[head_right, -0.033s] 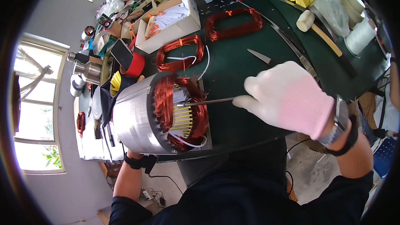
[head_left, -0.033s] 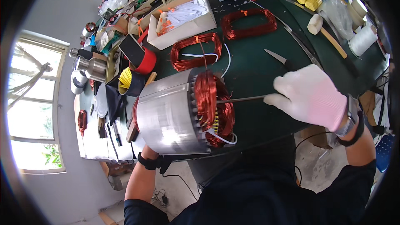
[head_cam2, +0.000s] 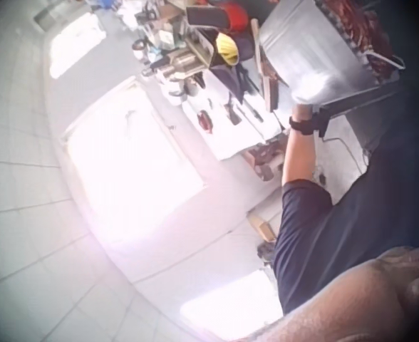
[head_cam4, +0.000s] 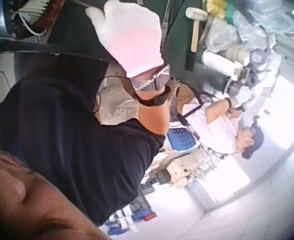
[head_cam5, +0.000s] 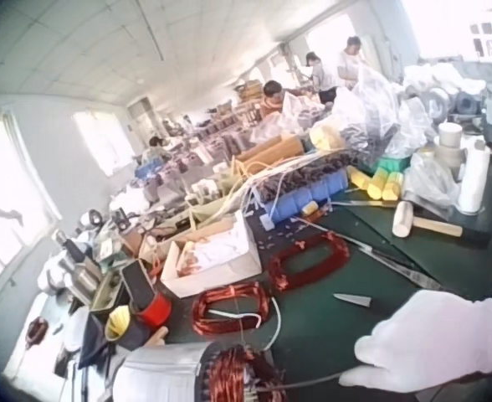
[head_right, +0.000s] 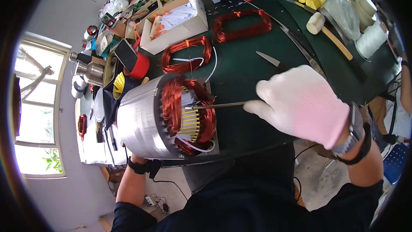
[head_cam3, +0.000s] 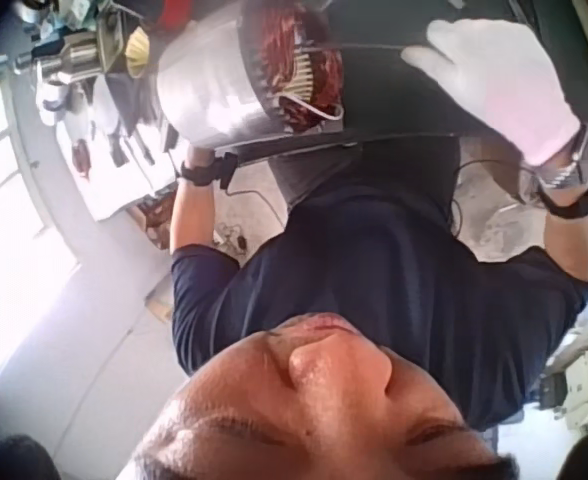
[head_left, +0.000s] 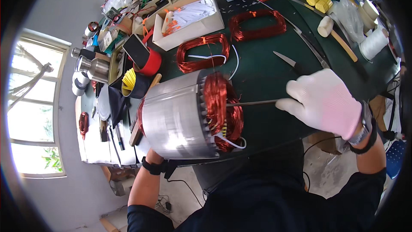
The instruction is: Assembling and shaping copper coils into a motor stator using a tool.
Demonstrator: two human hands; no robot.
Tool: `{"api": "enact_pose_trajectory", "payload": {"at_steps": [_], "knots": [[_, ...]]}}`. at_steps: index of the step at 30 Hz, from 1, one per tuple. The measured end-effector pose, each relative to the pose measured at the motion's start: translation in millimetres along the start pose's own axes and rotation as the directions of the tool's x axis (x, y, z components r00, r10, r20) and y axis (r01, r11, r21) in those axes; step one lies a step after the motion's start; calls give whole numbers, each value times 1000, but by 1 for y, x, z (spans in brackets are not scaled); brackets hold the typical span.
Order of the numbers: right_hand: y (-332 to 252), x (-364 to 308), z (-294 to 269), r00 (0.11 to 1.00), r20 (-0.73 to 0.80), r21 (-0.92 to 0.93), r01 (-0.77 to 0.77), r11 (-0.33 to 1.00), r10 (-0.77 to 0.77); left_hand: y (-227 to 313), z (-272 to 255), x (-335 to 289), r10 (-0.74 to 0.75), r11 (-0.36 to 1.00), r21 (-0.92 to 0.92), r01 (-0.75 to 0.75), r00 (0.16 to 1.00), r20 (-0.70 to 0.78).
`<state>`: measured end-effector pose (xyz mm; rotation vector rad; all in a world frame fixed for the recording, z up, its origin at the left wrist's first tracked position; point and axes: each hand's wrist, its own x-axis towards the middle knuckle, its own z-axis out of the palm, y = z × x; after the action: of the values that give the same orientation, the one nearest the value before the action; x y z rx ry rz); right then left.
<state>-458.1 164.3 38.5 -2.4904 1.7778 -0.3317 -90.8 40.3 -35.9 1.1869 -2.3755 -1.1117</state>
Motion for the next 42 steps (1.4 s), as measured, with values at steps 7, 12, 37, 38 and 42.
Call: {"api": "enact_pose_trajectory", "payload": {"at_steps": [7,12,37,38,42], "knots": [[-21,-19,-26,992,19,-115,-121,986,124,-40,-8,-5,-106,978,-187,95,993,-50],[-30,-25,-6,993,-48,-232,-113,966,104,-70,-10,-8,-130,937,-324,131,991,24],[-32,-43,28,990,-127,-223,-88,971,61,-72,-17,-21,-376,769,-435,469,882,285],[-34,-44,28,990,-127,-223,-88,971,60,-71,-14,-26,-384,759,-441,479,876,292],[-41,-43,23,990,-73,-261,-135,956,120,-74,-18,-21,-412,718,-463,520,853,320]]}}
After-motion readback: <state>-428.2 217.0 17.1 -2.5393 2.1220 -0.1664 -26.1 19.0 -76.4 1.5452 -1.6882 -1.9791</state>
